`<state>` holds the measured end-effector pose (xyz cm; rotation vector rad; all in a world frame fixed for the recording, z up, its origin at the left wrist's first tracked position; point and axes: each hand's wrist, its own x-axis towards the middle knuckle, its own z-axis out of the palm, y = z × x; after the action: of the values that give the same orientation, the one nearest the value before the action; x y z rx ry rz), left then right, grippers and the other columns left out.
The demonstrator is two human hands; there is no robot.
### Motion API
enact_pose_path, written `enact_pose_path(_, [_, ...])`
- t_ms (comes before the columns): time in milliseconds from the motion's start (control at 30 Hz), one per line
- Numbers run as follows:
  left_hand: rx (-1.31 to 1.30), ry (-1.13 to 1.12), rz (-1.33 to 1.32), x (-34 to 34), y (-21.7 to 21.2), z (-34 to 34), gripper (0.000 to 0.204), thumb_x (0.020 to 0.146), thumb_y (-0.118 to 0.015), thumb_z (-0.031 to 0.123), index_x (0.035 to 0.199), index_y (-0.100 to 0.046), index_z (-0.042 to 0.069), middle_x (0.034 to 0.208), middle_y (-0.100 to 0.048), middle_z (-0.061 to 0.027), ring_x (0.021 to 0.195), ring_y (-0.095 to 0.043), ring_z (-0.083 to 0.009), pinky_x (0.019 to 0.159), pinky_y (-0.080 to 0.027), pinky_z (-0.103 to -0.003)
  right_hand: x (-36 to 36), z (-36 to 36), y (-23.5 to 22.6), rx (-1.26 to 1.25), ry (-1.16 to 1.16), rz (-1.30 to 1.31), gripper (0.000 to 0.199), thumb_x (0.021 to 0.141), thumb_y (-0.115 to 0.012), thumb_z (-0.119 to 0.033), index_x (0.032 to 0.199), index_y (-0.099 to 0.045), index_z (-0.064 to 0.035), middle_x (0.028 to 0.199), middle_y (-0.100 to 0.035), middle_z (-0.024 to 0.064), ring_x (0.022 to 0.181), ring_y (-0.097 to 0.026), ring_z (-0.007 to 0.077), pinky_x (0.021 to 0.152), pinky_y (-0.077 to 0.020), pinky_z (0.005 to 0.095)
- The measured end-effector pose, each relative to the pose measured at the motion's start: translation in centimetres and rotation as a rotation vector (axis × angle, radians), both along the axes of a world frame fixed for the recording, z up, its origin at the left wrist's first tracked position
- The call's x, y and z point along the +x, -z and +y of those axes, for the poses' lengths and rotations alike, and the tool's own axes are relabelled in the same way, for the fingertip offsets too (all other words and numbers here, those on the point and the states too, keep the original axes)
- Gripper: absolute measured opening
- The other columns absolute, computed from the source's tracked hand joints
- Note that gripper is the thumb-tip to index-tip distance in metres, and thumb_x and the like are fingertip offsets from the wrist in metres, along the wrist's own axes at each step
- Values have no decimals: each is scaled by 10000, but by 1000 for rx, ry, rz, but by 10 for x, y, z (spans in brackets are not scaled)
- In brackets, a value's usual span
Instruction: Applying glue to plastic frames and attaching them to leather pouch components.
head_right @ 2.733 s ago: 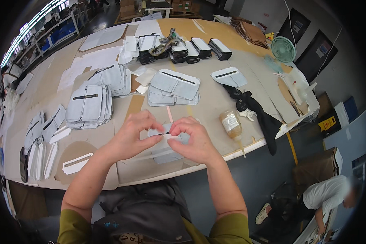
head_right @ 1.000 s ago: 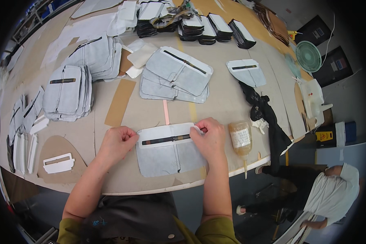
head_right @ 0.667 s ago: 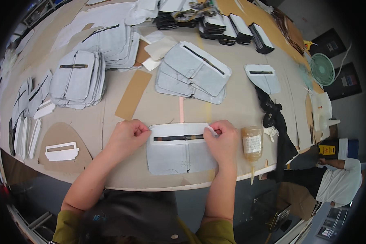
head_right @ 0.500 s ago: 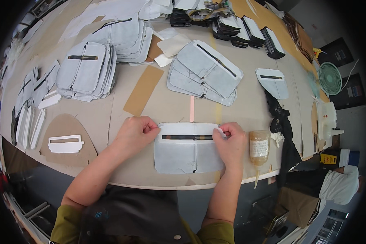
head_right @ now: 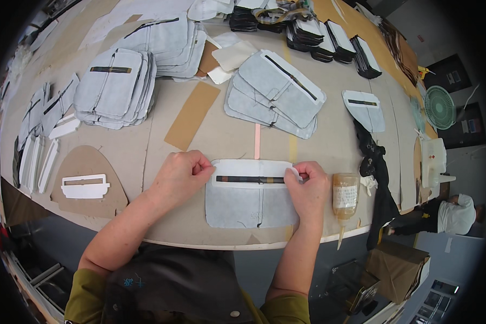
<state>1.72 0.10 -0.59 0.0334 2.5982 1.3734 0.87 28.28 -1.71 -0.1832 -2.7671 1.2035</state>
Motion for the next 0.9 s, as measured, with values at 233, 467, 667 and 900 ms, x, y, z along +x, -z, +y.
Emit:
enact_pose_path(233, [-43,29,137,3,8,-1,132,863,-729,93,862,-652,-15,660,-679,-120,579,-659,-247,584,-527,-346,-1,-7,-5,24,-2,3,127,809,-758,-60,865,-678,21,774,-655,1,729,-561,72,699,-481,240])
enact_pose_path(467, [-78,9,39,-1,-9,2,136,890,-705,81,924,-596,7,730,-659,-135,684,-664,-309,656,-528,-383,0,2,1,-39,48,80,134,746,-776,-73,779,-679,13,763,-683,74,663,-619,154,639,-516,297])
enact_pose_path(667, [6,281,669,-4,-3,32,257,841,-639,-66,1078,-700,12,969,-635,-119,874,-635,-313,746,-532,-429,-3,-8,4,16,16,134,123,719,-771,-72,762,-685,5,737,-674,109,644,-641,197,620,-526,322])
enact_pose_path(900, [-51,443,665,-14,21,76,191,829,-687,-10,1008,-743,26,917,-605,-93,857,-598,-284,793,-508,-399,-3,-3,8,-30,16,143,152,711,-781,-89,805,-691,-10,747,-666,92,631,-625,202,614,-522,331])
